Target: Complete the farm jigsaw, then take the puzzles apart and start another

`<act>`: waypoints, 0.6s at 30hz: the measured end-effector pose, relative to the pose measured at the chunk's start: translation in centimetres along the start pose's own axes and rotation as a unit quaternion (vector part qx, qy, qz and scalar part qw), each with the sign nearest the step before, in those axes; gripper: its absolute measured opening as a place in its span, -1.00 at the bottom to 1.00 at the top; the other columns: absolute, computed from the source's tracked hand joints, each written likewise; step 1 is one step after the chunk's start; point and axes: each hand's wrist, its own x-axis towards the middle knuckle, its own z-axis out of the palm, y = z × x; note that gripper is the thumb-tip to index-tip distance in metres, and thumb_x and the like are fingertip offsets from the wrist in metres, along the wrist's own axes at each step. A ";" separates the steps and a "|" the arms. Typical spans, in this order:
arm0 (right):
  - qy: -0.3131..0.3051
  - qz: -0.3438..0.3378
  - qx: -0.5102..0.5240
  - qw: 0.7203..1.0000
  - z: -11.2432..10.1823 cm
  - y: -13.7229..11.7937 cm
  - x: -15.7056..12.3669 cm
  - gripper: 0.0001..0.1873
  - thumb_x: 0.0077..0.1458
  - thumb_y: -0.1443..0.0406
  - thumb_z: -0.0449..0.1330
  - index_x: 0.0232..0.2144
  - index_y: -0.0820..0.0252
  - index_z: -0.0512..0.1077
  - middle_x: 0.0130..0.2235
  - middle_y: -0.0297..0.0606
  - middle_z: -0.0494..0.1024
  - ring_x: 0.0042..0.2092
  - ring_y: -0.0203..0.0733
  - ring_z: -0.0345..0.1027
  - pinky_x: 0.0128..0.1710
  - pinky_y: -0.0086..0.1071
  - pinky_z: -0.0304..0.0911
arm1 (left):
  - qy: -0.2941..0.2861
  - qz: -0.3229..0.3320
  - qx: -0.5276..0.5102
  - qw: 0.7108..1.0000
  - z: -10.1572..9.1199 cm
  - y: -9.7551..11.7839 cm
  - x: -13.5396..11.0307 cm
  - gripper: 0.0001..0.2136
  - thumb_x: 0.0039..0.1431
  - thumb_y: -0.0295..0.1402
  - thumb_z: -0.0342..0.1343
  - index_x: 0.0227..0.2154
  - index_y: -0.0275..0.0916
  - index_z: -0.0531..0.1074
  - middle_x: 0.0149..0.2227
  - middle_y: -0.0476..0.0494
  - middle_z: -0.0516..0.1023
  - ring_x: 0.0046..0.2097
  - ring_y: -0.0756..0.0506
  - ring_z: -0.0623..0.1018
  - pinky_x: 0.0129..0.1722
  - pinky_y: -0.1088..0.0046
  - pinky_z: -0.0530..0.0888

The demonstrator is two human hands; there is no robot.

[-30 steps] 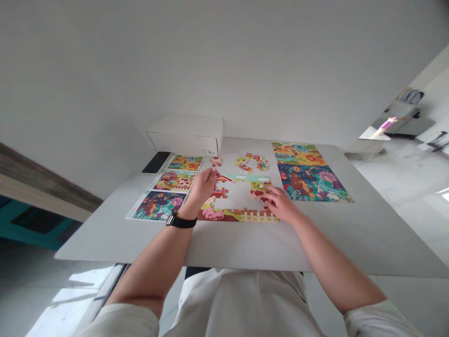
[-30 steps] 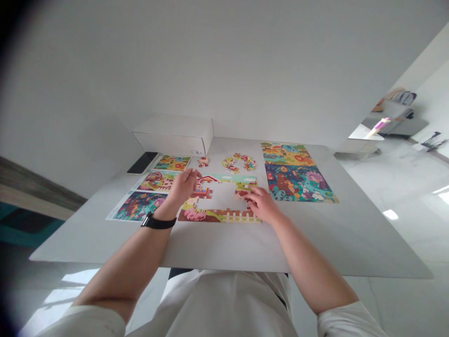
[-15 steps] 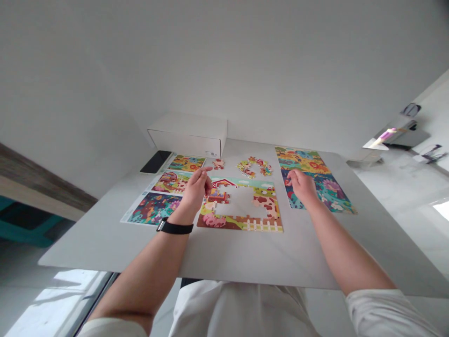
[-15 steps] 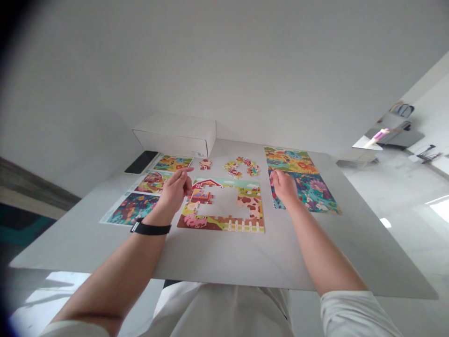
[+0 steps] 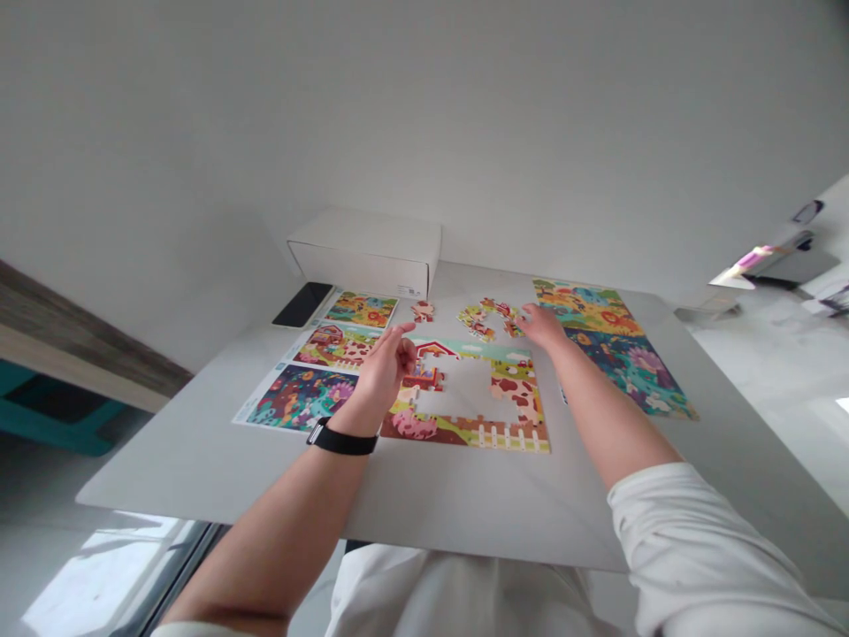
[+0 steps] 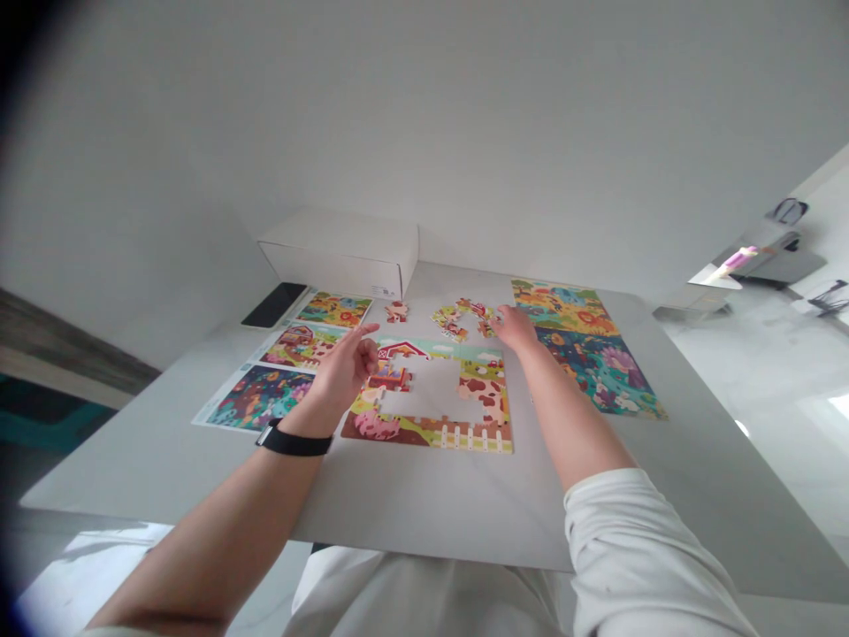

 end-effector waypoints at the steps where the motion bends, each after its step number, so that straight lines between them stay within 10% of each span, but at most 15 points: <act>1: 0.003 0.002 0.003 1.000 0.3 -0.2 0.5 -0.56 0.36 0.15 0.23 0.19 0.23 0.47 0.21 0.11 0.60 0.23 0.11 0.50 0.24 -0.13 0.32 | -0.002 0.001 0.001 1.000 0.0 0.0 -0.1 -0.63 0.29 -0.06 0.26 -0.06 -0.27 0.50 -0.57 0.08 0.41 -0.60 0.04 0.35 -0.59 0.54 0.25; 18: 0.054 0.011 -0.025 0.998 2.4 -3.5 2.5 -0.48 0.20 0.16 0.35 0.18 0.14 0.51 0.12 0.10 0.58 0.14 0.17 0.46 0.15 -0.05 0.34 | 0.022 -0.014 -0.031 0.999 -0.8 1.1 0.7 -0.64 0.36 -0.02 0.17 -0.08 -0.24 0.47 -0.58 0.11 0.39 -0.61 0.04 0.33 -0.58 0.52 0.25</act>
